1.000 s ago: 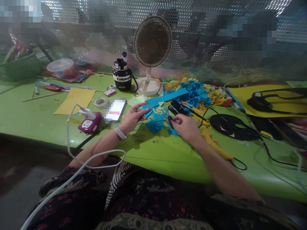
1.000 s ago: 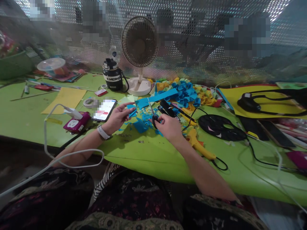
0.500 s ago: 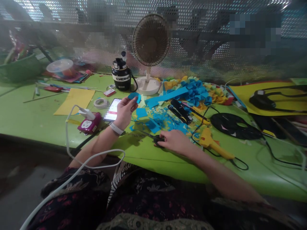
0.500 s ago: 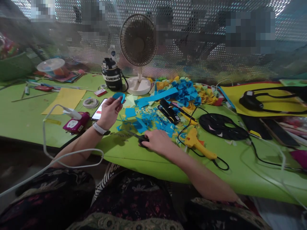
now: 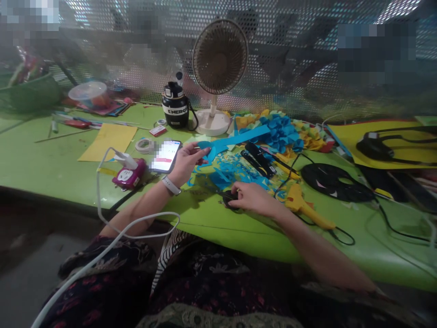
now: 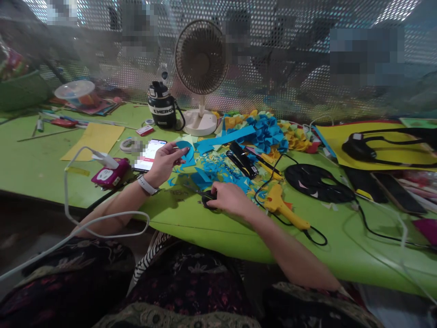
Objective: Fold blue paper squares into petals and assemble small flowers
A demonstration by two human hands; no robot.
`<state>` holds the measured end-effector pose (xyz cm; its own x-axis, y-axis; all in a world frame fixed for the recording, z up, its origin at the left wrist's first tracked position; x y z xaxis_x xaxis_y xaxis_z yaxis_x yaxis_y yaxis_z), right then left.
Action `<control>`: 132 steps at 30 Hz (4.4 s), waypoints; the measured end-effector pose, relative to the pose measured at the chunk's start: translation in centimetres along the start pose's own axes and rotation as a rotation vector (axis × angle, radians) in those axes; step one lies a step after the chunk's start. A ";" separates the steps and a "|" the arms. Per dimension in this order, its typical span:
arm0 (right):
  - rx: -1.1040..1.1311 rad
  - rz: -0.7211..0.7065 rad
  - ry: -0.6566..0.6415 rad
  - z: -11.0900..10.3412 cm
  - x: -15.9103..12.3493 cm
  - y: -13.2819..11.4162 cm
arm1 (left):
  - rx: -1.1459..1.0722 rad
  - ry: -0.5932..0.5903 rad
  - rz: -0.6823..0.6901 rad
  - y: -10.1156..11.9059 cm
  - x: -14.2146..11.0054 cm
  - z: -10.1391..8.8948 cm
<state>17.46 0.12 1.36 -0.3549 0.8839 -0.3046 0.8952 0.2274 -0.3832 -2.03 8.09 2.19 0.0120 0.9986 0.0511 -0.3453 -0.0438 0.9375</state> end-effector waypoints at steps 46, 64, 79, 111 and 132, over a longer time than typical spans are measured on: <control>-0.081 -0.172 0.176 -4.1 17.7 -3.5 | -0.094 0.127 0.136 1.7 0.9 -1.0; 0.471 0.005 0.461 -7.1 9.0 4.1 | 0.613 -0.067 -0.191 -3.2 1.4 -1.4; 0.905 -0.253 0.586 -4.8 2.5 0.9 | 0.307 -0.312 0.035 -0.7 -2.0 3.0; 0.672 -0.314 0.760 -4.9 0.8 -0.7 | 0.012 -0.497 -0.241 -2.2 -3.6 4.4; 0.651 -0.298 0.775 -4.7 1.0 -0.7 | 0.044 -0.491 -0.256 -2.0 -3.8 4.7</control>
<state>17.72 2.74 5.41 -0.0618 0.9001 0.4312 0.4015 0.4180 -0.8149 2.98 4.23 1.75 0.5303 0.8471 -0.0351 -0.2348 0.1865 0.9540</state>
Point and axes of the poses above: each hand's wrist, its own x-axis towards the middle knuckle, its own z-axis out of the palm, y = z × x, the point moved 7 cm from there along x, towards the middle knuckle, and after that the axes turned 1 degree about -z, right-handed, at the moved point
